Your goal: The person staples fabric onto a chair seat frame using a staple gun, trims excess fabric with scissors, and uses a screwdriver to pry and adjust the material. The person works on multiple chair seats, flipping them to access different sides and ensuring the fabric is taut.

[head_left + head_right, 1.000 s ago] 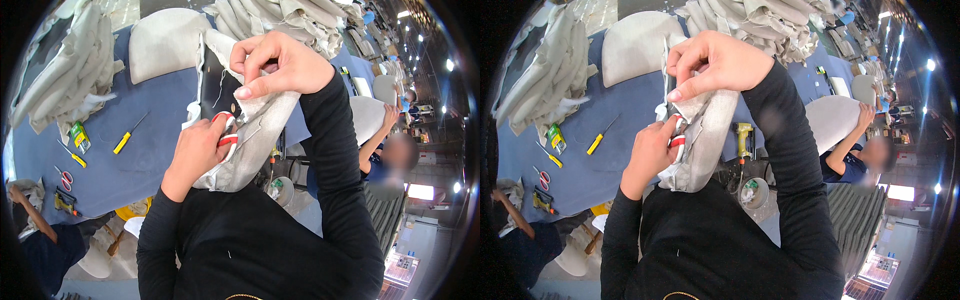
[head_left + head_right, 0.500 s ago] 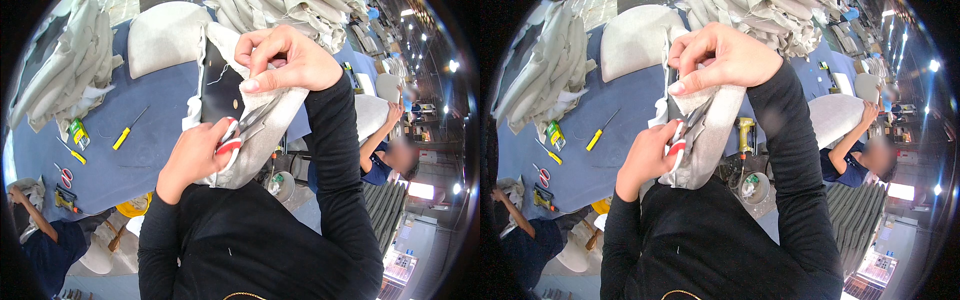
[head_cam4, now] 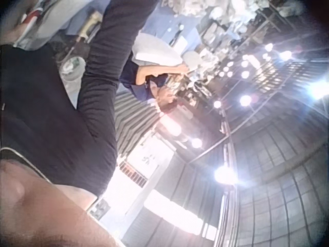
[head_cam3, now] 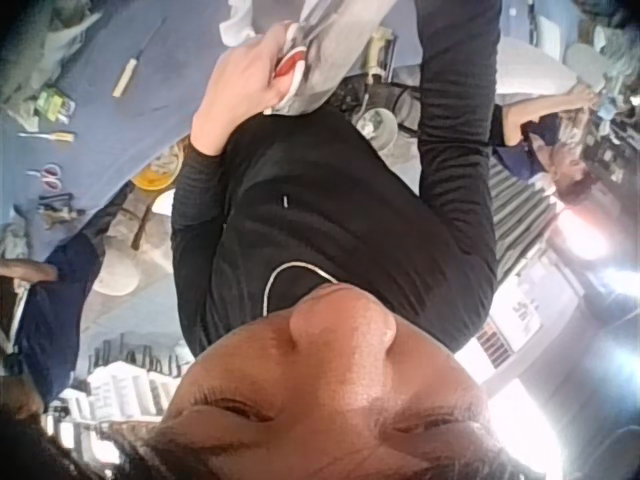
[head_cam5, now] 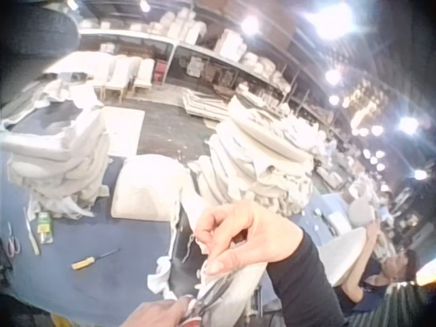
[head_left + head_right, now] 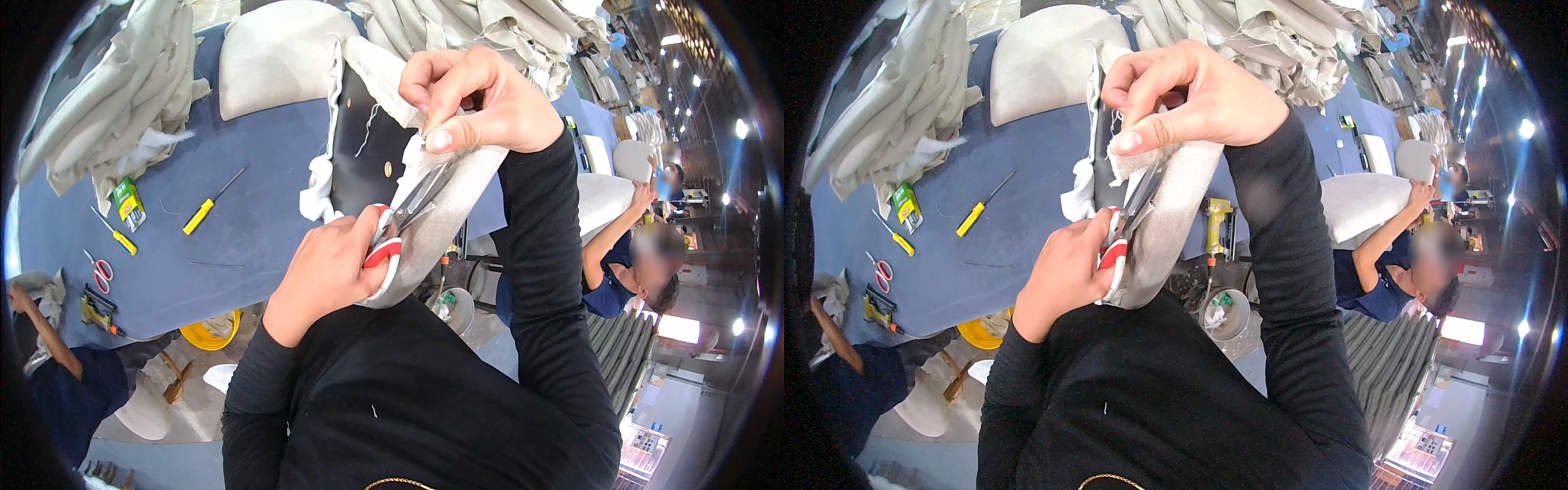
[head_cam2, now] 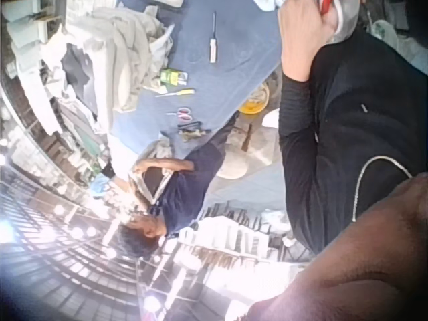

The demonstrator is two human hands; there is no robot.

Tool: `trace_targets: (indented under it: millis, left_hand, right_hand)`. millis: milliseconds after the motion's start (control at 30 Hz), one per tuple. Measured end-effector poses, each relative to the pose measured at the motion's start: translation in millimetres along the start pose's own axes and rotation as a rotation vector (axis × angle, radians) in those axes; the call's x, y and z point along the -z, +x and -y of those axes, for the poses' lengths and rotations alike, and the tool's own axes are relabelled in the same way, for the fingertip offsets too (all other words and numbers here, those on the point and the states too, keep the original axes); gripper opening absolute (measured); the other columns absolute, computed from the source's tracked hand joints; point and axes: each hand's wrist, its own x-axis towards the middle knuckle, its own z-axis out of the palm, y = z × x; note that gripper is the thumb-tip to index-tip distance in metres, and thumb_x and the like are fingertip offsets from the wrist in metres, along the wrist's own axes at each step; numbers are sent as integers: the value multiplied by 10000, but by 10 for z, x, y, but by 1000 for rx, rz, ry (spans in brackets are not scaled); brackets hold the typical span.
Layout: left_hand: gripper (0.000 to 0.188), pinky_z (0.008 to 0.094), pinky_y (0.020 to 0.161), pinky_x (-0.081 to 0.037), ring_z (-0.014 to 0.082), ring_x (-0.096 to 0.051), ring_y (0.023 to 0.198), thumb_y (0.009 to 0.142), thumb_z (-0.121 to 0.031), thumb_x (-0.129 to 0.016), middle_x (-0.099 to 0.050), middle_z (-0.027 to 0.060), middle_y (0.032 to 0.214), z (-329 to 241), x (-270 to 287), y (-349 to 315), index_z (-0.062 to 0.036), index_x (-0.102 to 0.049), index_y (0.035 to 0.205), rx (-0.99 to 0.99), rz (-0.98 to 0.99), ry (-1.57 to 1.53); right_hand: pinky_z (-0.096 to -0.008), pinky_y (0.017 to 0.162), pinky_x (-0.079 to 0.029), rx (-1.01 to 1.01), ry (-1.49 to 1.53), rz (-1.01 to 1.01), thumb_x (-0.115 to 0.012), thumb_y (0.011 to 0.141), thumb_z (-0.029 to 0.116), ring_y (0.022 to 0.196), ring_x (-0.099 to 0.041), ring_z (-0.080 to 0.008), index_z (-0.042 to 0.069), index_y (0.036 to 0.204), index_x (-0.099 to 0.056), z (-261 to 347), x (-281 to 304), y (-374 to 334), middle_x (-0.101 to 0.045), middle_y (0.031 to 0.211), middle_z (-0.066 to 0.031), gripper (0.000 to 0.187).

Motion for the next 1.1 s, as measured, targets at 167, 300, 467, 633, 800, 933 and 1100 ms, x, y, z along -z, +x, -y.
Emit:
trace_targets:
  millis: [167, 300, 467, 633, 800, 933, 1100]
  left_hand:
    - [411, 547, 703, -535, 473, -696, 795, 911, -209, -749, -692, 224, 846, 25, 33, 79, -19, -603, 1245, -1, 7, 24]
    - [402, 557, 722, -523, 493, -683, 831, 917, -159, -723, -681, 233, 872, 66, 81, 89, 6, -578, 1253, 4, 74, 32]
    - [419, 556, 715, -519, 487, -680, 821, 913, -152, -741, -673, 227, 864, 22, 107, 190, -1, -585, 1271, -24, 54, -16]
    - [368, 541, 681, -531, 438, -695, 755, 904, -189, -796, -669, 209, 788, 59, 107, 315, -18, -620, 1178, -67, 33, 19]
    - [306, 546, 663, -525, 446, -688, 718, 905, -188, -792, -645, 218, 716, 123, 87, 346, 4, -625, 1075, -64, 51, 19]
    - [331, 544, 682, -514, 457, -687, 755, 924, -161, -745, -677, 217, 787, 44, 195, 291, -2, -643, 1196, -31, 146, 4]
    - [318, 555, 704, -519, 482, -681, 792, 932, -185, -738, -682, 223, 815, -35, 278, 250, 2, -628, 1163, -38, 137, -22]
  right_hand:
    - [-286, 803, -411, -22, -23, -4, -978, 830, 206, 930, -575, -114, 65, 895, -877, 8, 5, 12, -633, 995, 5, 185]
    - [-290, 797, -408, -54, -8, 0, -977, 839, 219, 927, -572, -112, 56, 878, -862, 10, 19, 27, -634, 991, 7, 203]
    - [-292, 793, -407, -76, -50, 10, -972, 849, 221, 920, -566, -105, 49, 870, -847, 11, 35, 57, -633, 987, 17, 214]
    - [-292, 790, -400, -136, -77, 18, -968, 855, 221, 904, -551, -98, 41, 842, -825, 31, 54, 85, -627, 975, 25, 229]
    - [-290, 798, -398, -148, -32, 2, -967, 856, 223, 905, -547, -100, 36, 838, -819, 17, 47, 83, -617, 965, 24, 239]
    - [-291, 796, -398, -144, -17, -19, -971, 851, 226, 904, -549, -102, 32, 839, -818, 12, 27, 76, -615, 962, 21, 247]
    - [-307, 795, -407, -128, -15, -44, -971, 838, 201, 891, -550, -123, 40, 845, -841, 17, -1, 113, -598, 939, 1, 208]
